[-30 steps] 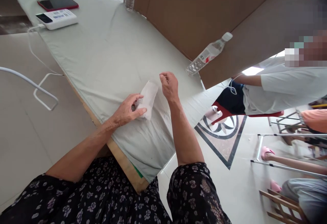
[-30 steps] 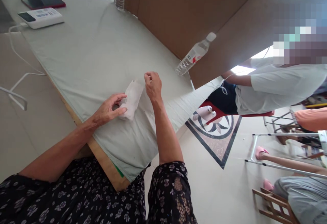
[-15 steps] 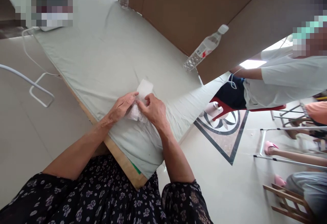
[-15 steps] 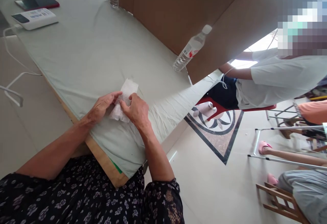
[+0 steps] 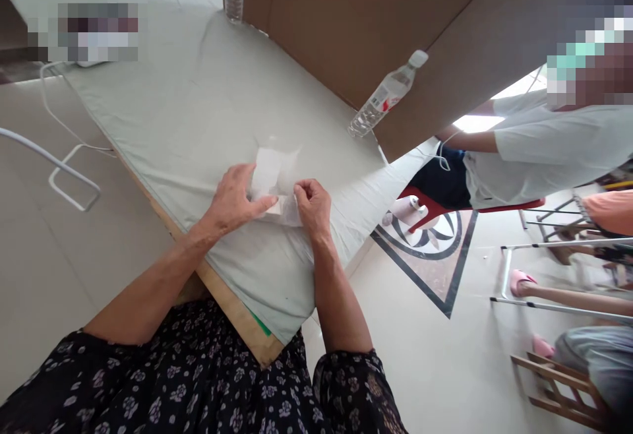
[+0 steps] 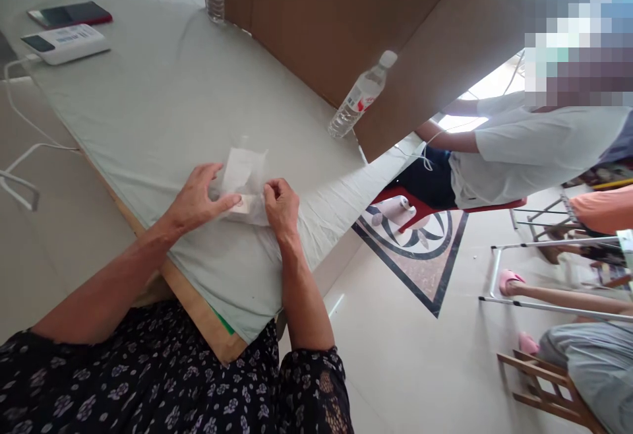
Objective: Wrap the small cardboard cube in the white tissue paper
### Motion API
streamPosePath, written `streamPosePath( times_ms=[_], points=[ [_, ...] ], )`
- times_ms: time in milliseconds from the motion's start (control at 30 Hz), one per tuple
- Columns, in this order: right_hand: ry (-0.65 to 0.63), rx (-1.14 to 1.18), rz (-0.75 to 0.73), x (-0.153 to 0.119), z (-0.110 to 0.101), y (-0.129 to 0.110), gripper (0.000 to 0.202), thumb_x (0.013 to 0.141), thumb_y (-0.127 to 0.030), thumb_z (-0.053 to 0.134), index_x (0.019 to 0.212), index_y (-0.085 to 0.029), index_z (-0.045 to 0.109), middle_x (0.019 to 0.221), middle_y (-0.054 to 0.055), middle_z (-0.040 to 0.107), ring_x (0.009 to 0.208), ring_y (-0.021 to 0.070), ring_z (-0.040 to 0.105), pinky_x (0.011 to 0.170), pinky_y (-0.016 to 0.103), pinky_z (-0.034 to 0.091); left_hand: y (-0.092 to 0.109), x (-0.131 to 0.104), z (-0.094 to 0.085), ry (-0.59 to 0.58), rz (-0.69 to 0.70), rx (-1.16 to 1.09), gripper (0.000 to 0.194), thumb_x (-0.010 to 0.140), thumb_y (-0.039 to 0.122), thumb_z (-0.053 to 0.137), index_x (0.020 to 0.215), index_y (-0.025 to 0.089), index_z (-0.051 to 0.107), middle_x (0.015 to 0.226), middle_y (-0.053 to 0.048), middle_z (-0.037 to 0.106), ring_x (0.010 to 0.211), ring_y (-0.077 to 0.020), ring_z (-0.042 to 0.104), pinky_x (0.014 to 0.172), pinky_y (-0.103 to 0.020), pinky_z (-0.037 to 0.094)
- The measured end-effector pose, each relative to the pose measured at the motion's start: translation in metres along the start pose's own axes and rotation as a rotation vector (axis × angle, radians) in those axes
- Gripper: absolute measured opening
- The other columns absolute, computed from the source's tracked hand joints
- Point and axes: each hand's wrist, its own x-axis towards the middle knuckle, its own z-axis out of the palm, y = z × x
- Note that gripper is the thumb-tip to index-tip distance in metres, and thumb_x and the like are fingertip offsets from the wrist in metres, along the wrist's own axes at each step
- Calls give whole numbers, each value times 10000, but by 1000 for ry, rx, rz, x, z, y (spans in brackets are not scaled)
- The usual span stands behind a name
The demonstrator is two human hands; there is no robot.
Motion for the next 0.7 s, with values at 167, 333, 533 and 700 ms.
streamPosePath(
  times_ms=[167,333,533,700],
  points=[
    [34,28,39,0,1,14,214,804,-423,567,834,-219,625,769,2,679,707,153,592,742,312,481,2,-3,9,34,-44,161,396,763,404,740,1094,192,687,1292,-145,646,1218,-322,628,1075,-494,506],
    [96,29,16,2,-2,19,242,829,-438,543,868,-217,633,789,13,692,706,159,597,743,319,488,-13,13,-4,146,-87,127,94,835,275,589,768,216,621,1024,-78,719,982,-249,664,950,-426,552],
    [115,-322,59,14,-10,26,214,799,-319,607,985,-233,669,870,33,725,789,203,629,803,367,489,-41,26,-24,205,-197,439,69,784,217,635,836,212,680,1052,-150,710,1135,-389,600,1006,-596,493],
    [145,-153,-89,1,-26,11,361,907,-480,569,1107,-200,678,1081,104,758,904,212,680,820,365,534,-27,7,-32,258,45,326,222,897,267,550,1059,202,688,1105,-113,730,1096,-308,640,1035,-522,510]
  ],
)
